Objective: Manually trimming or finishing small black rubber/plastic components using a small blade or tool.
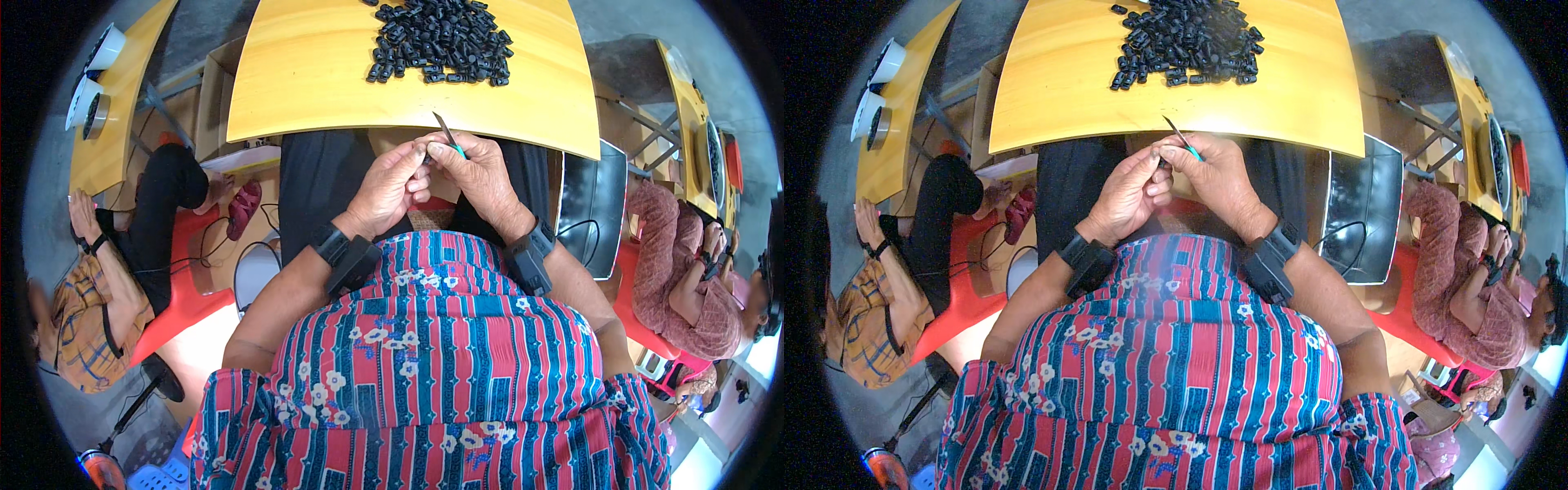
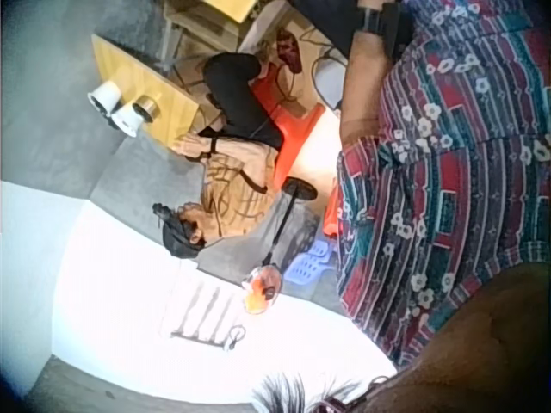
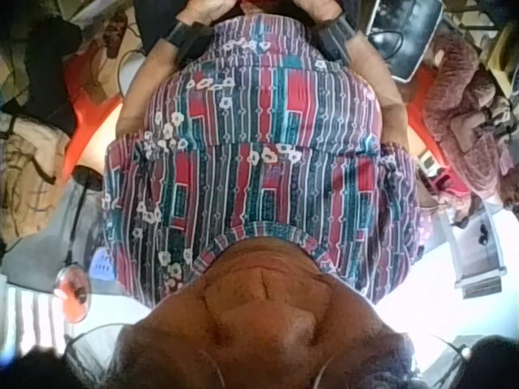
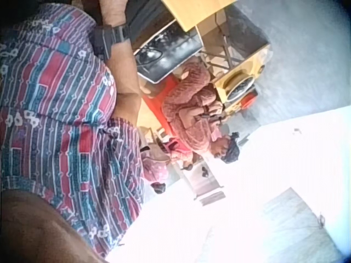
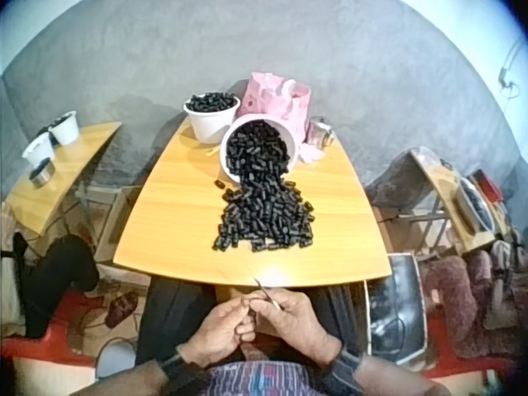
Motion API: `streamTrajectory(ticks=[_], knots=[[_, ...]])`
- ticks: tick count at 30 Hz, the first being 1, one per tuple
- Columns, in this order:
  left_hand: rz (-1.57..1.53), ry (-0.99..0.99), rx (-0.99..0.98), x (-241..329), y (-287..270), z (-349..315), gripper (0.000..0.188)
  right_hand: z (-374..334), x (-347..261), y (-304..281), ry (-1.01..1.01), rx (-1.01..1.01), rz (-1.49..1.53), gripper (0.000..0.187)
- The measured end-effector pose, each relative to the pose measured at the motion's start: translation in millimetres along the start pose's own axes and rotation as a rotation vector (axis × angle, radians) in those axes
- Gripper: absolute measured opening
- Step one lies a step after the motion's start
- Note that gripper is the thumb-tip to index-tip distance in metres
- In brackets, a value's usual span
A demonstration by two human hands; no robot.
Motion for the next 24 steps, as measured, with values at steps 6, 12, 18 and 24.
streamTrajectory(ticks=[6,12,18,24], knots=[[-0.059,-0.105,-0.054,-9.9,-6.1,0.9,0.032,-1.1,8.3,1.7,0.074,-0.032,0.117,0.026],[0.051,-0.021,-0.015,-6.0,-4.9,1.2,0.017,-3.7,-1.8,-3.0,0.192,-0.059,0.1,0.025],[0.113,0.036,0.055,-4.7,-14.8,3.6,0.013,0.6,-10.6,-9.1,0.054,-0.085,-0.163,0.021],[0.023,-0.111,0.049,-4.3,1.9,-3.7,0.028,-4.1,-2.4,-4.4,0.168,-0.195,0.15,0.024]])
Point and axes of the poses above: each hand's wrist, its own z-axis towards the middle knuckle, its own y-axis out of the palm, x = y × z, the point moved 7 cm from there along z, towards the middle knuckle, and after that the axes turned 8 degrees about x, right-handed, at the moved point
